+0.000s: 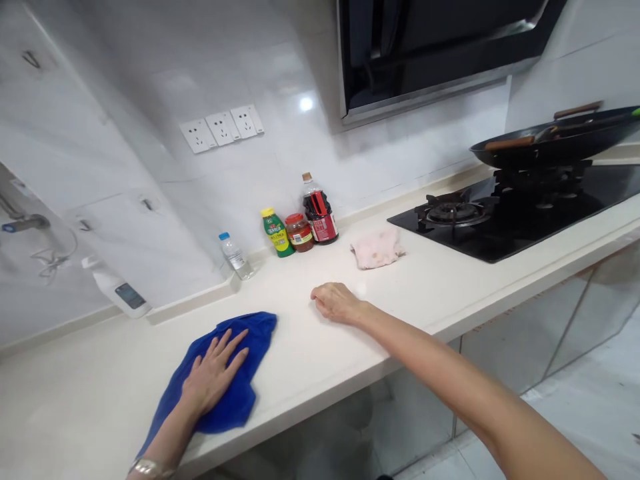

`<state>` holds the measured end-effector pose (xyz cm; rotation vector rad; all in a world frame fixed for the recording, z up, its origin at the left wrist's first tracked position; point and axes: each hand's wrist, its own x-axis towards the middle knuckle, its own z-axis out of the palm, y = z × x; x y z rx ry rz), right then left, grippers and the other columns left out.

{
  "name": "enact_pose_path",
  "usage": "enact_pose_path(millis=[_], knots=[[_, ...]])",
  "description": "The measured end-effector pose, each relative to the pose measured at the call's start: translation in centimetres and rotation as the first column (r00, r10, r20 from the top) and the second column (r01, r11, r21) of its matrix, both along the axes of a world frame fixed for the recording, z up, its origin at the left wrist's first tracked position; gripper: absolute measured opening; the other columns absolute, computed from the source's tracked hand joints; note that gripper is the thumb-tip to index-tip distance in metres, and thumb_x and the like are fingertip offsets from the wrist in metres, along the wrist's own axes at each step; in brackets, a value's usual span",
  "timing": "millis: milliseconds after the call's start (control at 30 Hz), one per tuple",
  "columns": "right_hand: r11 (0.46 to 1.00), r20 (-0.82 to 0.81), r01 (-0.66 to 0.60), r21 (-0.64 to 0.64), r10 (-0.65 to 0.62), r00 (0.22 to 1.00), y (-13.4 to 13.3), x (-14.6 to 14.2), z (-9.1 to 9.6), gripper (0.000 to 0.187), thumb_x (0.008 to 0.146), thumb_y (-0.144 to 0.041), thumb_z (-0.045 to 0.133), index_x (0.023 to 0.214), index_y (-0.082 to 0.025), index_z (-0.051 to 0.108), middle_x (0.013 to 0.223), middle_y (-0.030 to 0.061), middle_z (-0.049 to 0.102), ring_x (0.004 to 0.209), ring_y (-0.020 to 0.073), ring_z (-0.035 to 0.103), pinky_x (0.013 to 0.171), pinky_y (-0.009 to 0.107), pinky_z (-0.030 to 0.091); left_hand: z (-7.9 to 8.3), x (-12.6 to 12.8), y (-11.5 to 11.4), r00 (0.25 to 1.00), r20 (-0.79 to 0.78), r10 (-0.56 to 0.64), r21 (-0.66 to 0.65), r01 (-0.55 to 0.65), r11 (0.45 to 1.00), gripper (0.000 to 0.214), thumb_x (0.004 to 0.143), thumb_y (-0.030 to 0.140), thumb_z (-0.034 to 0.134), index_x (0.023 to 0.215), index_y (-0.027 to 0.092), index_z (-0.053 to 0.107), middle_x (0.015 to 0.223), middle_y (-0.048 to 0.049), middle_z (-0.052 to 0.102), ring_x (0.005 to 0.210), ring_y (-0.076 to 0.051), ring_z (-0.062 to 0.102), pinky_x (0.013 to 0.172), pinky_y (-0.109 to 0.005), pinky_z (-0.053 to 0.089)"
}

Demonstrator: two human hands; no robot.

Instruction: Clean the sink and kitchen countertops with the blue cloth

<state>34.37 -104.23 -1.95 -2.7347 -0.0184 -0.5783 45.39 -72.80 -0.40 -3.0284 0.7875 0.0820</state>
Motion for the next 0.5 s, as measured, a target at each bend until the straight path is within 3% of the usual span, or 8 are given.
enact_pose_path(millis=[100,233,367,500], knots=[[0.999,-0.021,-0.006,-0.04,0.005,1.0,0.2,-0.3,-0.8,0.03,0.091,-0.008,0.051,0.112,-0.012,0.071,0.113,0.0123,0.074,0.108,0.0216,0.067,0.094,0.031,0.047,0.0,2.7,1.5,0.993,0.007,0.116,0.005,-0.116,0.993,0.062,0.101,0.057,0.022,0.16,0.039,0.023,0.17,0.0016,0.012,0.157,-0.03,0.004,0.127,-0.055,0.012],[0.989,-0.075,-0.003,-0.149,-0.009,0.997,1.8,-0.4,-0.2,0.022,0.087,-0.009,0.055,0.102,-0.009,0.071,0.107,0.0155,0.071,0.104,0.0264,0.063,0.091,0.036,0.047,0.0,3.4,2.6,0.972,0.021,0.233,0.023,-0.233,0.972,0.064,0.101,0.056,0.017,0.161,0.036,0.021,0.171,0.0001,0.011,0.156,-0.034,0.005,0.127,-0.054,0.013],[0.981,-0.111,-0.011,-0.192,-0.01,0.994,2.9,-0.5,0.8,0.024,0.085,-0.005,0.054,0.101,-0.008,0.071,0.106,0.0185,0.068,0.105,0.0285,0.061,0.091,0.038,0.047,0.4,2.1,2.3,0.951,0.038,0.305,0.049,-0.307,0.95,0.065,0.1,0.055,0.014,0.162,0.035,0.019,0.171,-0.0002,0.011,0.155,-0.038,0.009,0.126,-0.055,0.016],[0.983,-0.107,-0.13,-0.132,0.116,0.987,3.5,-0.5,0.8,0.028,0.084,-0.001,0.053,0.107,-0.009,0.068,0.106,0.0157,0.069,0.104,0.026,0.063,0.092,0.037,0.048,0.5,-1.2,-0.3,0.905,0.067,0.42,0.082,-0.425,0.902,0.067,0.1,0.054,0.014,0.162,0.029,0.023,0.17,-0.0052,0.011,0.154,-0.043,0.013,0.123,-0.062,0.018]])
